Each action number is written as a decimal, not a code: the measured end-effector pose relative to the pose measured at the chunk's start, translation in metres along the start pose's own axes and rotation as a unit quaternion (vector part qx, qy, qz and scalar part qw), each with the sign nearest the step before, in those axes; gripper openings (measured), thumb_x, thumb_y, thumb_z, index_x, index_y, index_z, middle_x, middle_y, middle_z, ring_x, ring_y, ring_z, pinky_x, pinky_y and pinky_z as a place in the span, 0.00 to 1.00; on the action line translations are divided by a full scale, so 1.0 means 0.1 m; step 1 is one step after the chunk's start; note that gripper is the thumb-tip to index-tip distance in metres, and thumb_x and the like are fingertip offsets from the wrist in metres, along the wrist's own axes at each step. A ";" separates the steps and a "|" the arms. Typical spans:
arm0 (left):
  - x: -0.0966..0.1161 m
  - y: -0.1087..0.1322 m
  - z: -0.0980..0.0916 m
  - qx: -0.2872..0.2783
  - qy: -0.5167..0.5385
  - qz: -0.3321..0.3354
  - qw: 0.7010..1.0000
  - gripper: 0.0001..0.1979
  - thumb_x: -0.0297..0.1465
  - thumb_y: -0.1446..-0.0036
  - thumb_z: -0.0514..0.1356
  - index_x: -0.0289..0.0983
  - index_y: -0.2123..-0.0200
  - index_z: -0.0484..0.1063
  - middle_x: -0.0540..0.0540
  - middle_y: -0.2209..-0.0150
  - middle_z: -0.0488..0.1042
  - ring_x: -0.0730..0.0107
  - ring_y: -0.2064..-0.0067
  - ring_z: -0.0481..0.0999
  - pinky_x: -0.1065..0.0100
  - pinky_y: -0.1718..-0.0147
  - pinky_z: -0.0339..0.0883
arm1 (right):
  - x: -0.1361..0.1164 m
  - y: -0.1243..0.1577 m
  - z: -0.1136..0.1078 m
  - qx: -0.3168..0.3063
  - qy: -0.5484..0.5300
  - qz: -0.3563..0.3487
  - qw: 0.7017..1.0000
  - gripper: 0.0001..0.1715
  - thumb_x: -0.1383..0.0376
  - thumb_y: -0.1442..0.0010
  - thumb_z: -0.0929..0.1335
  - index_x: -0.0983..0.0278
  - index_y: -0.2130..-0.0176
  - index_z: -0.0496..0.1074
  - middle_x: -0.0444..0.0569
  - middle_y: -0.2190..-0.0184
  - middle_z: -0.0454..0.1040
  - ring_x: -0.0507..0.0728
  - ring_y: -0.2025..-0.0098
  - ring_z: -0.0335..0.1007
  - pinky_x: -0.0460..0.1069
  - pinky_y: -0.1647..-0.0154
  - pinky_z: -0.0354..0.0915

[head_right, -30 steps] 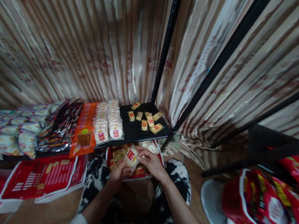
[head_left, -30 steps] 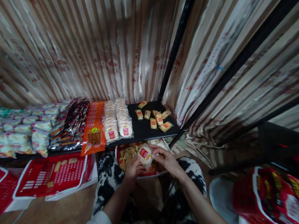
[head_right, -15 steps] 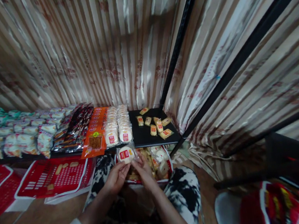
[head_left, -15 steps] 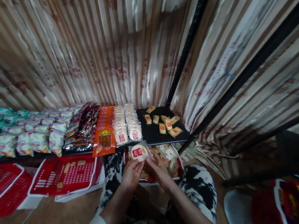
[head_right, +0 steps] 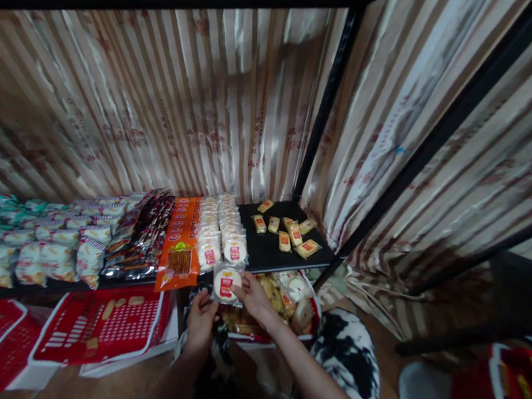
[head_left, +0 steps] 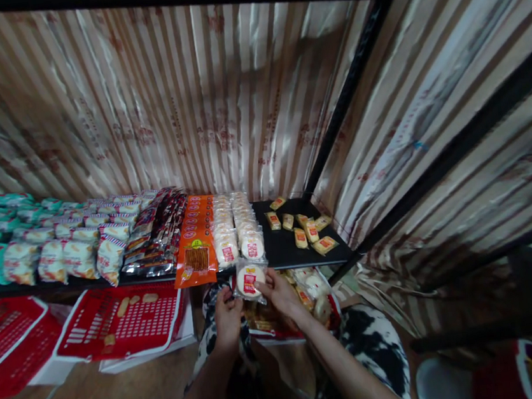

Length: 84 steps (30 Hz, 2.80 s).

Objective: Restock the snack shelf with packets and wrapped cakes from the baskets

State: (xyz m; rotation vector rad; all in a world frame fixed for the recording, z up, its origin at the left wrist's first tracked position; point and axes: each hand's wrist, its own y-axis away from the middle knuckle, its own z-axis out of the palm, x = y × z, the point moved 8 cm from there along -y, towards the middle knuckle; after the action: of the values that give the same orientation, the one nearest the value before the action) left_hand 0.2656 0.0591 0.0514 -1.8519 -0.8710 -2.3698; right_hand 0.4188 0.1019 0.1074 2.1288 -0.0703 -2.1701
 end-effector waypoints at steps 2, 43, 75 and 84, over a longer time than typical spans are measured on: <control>0.12 -0.10 0.02 -0.032 -0.004 0.029 0.999 0.24 0.30 0.57 0.66 0.35 0.54 0.67 0.38 0.52 0.71 0.70 0.63 0.75 0.75 0.73 0.67 | 0.04 -0.10 0.10 -0.028 -0.004 0.006 1.000 0.25 0.51 0.61 0.74 0.61 0.66 0.65 0.45 0.72 0.75 0.56 0.70 0.72 0.51 0.65 0.67; 0.76 -0.65 0.32 0.008 -0.441 0.324 0.837 0.28 0.29 0.45 0.50 0.26 0.41 0.53 0.32 0.42 0.62 0.53 0.42 0.61 0.56 0.43 0.53 | -0.08 -0.75 0.41 0.109 0.357 -0.160 0.914 0.16 0.64 0.45 0.63 0.65 0.55 0.62 0.50 0.65 0.70 0.54 0.70 0.67 0.50 0.67 0.66; 0.93 -1.26 0.51 -0.008 -0.249 0.171 0.953 0.29 0.36 0.42 0.49 0.27 0.40 0.53 0.34 0.37 0.53 0.61 0.35 0.51 0.63 0.38 0.42 | -0.07 -0.87 0.39 0.125 0.609 -0.307 0.721 0.29 0.57 0.39 0.61 0.57 0.40 0.58 0.53 0.36 0.52 0.65 0.34 0.39 0.64 0.38 0.40; 0.95 -1.30 0.71 -0.017 -0.243 0.226 0.943 0.25 0.35 0.44 0.51 0.30 0.44 0.60 0.35 0.38 0.57 0.61 0.36 0.52 0.63 0.38 0.43 | -0.02 -0.92 0.38 0.131 0.613 -0.313 0.714 0.29 0.58 0.41 0.62 0.57 0.41 0.59 0.53 0.37 0.54 0.66 0.35 0.41 0.64 0.39 0.41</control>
State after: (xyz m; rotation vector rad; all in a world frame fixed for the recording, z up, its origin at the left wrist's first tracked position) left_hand 0.2566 0.2293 0.0930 -2.3818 -0.3467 -1.6977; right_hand 0.3772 0.1917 0.1003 3.6216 0.5319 -0.3553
